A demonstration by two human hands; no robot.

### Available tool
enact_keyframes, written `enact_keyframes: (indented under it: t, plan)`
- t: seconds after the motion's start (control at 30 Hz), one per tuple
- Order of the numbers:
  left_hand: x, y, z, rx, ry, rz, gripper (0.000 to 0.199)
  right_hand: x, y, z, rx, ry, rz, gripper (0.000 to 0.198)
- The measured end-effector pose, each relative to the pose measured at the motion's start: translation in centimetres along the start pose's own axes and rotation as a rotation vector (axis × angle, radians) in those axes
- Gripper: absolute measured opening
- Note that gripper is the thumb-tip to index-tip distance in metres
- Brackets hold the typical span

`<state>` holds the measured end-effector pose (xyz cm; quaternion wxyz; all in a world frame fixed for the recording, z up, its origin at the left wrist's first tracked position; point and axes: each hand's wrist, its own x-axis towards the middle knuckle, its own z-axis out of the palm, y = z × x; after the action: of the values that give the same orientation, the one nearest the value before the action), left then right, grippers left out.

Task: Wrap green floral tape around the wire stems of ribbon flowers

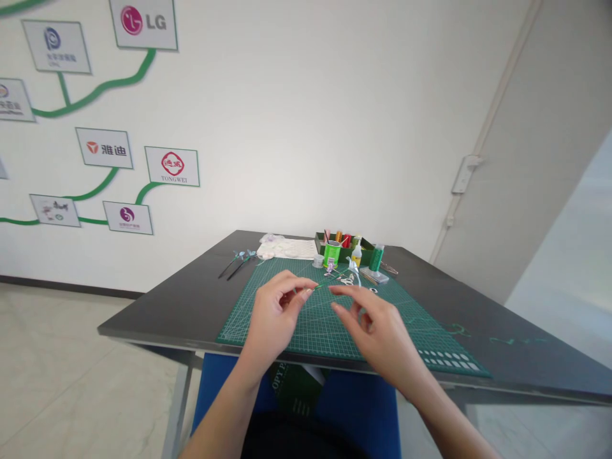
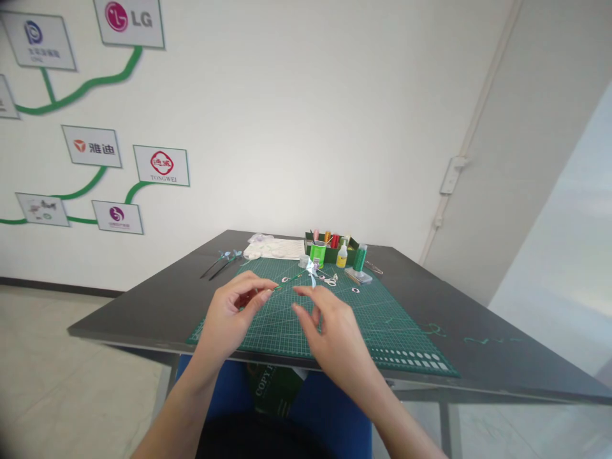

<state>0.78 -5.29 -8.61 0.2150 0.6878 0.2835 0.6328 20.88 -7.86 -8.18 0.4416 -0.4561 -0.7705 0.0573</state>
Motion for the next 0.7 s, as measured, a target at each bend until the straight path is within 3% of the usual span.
enact_keyframes:
  t: [0.13,0.2,0.33,0.53,0.7]
  plan:
    - [-0.2,0.2,0.0,0.061,0.010,0.042,0.020,-0.2,-1.7,1.8,0.443,-0.246,0.207,0.062]
    - [-0.3,0.1,0.0,0.104,0.027,0.063,0.021,-0.3,-1.9,1.8,0.487,-0.296,0.246,0.059]
    - [-0.3,-0.2,-0.2,0.206,0.044,0.109,0.021,-0.9,-2.2,0.4,0.332,-0.283,0.102,0.043]
    - [-0.5,-0.4,0.0,0.311,0.012,0.128,0.018,-1.8,-4.4,-4.2,0.065,-0.423,-0.147,0.038]
    - [-0.7,-0.2,0.2,0.386,-0.108,0.187,0.018,0.6,-5.6,-8.5,-0.067,-0.457,-0.293,0.041]
